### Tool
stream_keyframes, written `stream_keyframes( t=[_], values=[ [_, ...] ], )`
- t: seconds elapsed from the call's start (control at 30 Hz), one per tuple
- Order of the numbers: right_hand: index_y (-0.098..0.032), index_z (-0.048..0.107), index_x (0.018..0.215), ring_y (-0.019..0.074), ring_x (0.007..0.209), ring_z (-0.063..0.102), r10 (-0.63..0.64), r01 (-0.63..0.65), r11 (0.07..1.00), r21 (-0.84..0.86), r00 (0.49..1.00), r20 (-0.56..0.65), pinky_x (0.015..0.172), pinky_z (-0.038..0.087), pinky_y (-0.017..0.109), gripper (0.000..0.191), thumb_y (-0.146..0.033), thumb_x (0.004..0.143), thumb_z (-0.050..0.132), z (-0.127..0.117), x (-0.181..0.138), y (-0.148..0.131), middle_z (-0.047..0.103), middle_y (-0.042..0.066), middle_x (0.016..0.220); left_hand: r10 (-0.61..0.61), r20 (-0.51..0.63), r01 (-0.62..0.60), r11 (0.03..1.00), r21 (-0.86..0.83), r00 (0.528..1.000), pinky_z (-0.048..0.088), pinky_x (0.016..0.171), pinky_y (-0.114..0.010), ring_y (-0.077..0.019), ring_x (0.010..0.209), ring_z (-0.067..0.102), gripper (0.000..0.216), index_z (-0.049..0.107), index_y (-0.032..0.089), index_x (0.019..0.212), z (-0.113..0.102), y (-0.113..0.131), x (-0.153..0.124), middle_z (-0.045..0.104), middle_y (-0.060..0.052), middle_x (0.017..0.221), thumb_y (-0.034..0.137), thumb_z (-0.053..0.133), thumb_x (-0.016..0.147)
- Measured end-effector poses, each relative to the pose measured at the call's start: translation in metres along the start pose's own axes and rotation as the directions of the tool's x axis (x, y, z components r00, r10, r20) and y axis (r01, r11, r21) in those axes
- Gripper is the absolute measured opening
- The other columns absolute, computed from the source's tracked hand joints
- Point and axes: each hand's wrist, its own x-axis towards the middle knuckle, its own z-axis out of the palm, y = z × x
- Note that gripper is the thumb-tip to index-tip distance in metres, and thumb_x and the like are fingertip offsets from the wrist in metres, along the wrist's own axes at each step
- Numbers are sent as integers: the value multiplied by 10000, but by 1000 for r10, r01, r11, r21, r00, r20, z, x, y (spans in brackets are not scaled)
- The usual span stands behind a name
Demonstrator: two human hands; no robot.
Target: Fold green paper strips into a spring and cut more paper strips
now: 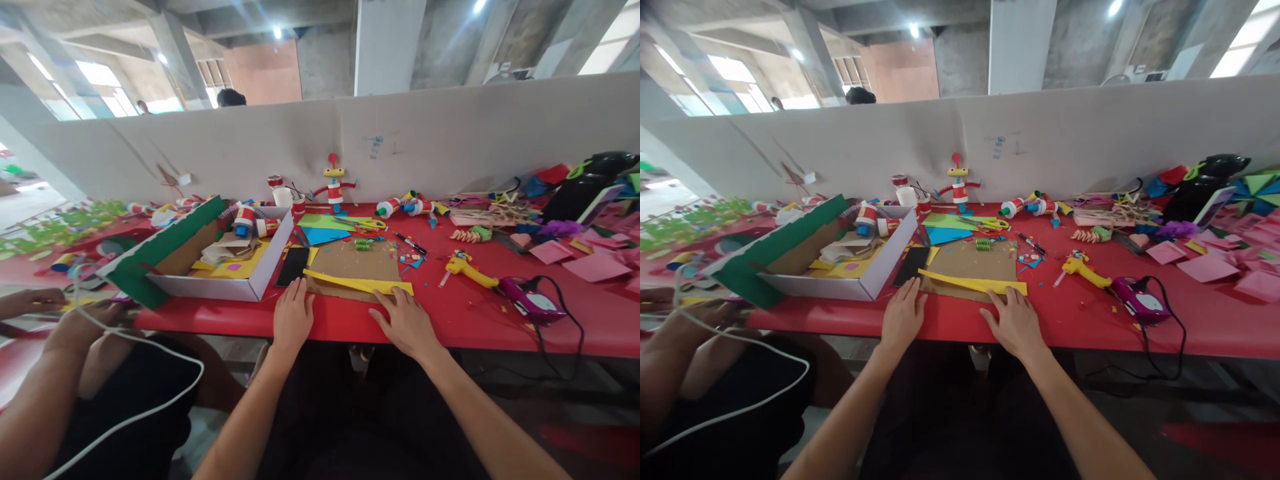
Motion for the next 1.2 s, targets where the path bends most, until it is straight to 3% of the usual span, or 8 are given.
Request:
stream_keyframes(
  t=[0.33, 0.47, 0.53, 0.6, 0.67, 0.77, 1.0, 1.2],
  values=[
    [-239, 478, 1274, 293, 1094, 449, -15, 15, 1000, -2, 1000, -19, 881, 384, 403, 538, -535, 871, 279, 1, -2, 0, 458, 155, 1209, -39, 108, 30, 996, 81, 993, 340, 1001, -383, -252, 1209, 447, 460, 530, 83, 1202, 5, -43, 27, 528, -151, 1265, 347, 325, 886],
    [-239, 478, 1274, 294, 1098, 443, -13, 13, 1000, 13, 1000, -8, 884, 378, 405, 528, -526, 868, 300, 1, -1, 1, 462, 155, 1206, -93, 6, 92, 992, 89, 996, 341, 995, -423, -276, 1238, 408, 455, 448, 54, 1272, -4, -23, 25, 474, -198, 1304, 244, 311, 882],
    [-245, 477, 1275, 294, 1095, 442, -11, 11, 1000, 16, 1000, -5, 881, 377, 407, 519, -520, 866, 313, 1, 0, 1, 466, 153, 1198, 57, -9, -57, 997, 51, 998, 264, 1047, -456, -267, 1289, 334, 455, 417, 99, 1305, -5, 7, 17, 422, -163, 1359, 216, 313, 878],
    [-254, 477, 1273, 292, 1095, 442, -5, 5, 1000, 12, 1000, -10, 881, 376, 407, 508, -513, 863, 327, 1, 0, 1, 466, 150, 1195, 340, 62, -335, 939, -76, 938, 252, 1068, -415, -220, 1284, 350, 441, 439, 161, 1295, -1, 40, 9, 471, -110, 1333, 270, 350, 877],
    [-265, 480, 1268, 286, 1092, 444, -3, 3, 1000, 10, 1000, -14, 879, 378, 402, 490, -501, 860, 346, 2, 0, 2, 467, 142, 1190, 465, 69, -451, 879, -157, 882, 225, 1083, -418, -210, 1291, 337, 448, 444, 200, 1290, 6, 66, 2, 460, -80, 1347, 349, 369, 874],
    [-275, 482, 1264, 279, 1089, 447, -4, 4, 1000, 13, 1000, -16, 876, 384, 396, 482, -499, 859, 350, 3, 0, 2, 467, 135, 1185, 403, 50, -390, 906, -165, 914, 212, 1077, -435, -226, 1253, 392, 448, 470, 185, 1266, 15, 78, 2, 498, -90, 1311, 380, 363, 877],
    [-263, 470, 1276, 284, 1101, 438, -9, 9, 1000, -5, 1000, -14, 887, 377, 398, 510, -524, 867, 312, 1, -1, 1, 451, 138, 1202, 223, 148, -188, 958, -217, 964, 385, 877, -350, -191, 961, 575, 269, 643, 197, 972, 10, 42, 29, 674, -63, 986, 204, 397, 865],
    [-254, 470, 1277, 285, 1105, 434, -8, 9, 1000, 8, 1000, -15, 900, 368, 399, 512, -518, 868, 310, 0, 0, 1, 452, 141, 1204, 29, 231, 27, 972, -234, 972, 374, 788, -339, -197, 885, 573, 138, 662, 213, 777, 13, 41, 49, 670, -41, 857, 205, 524, 771]
  ],
)
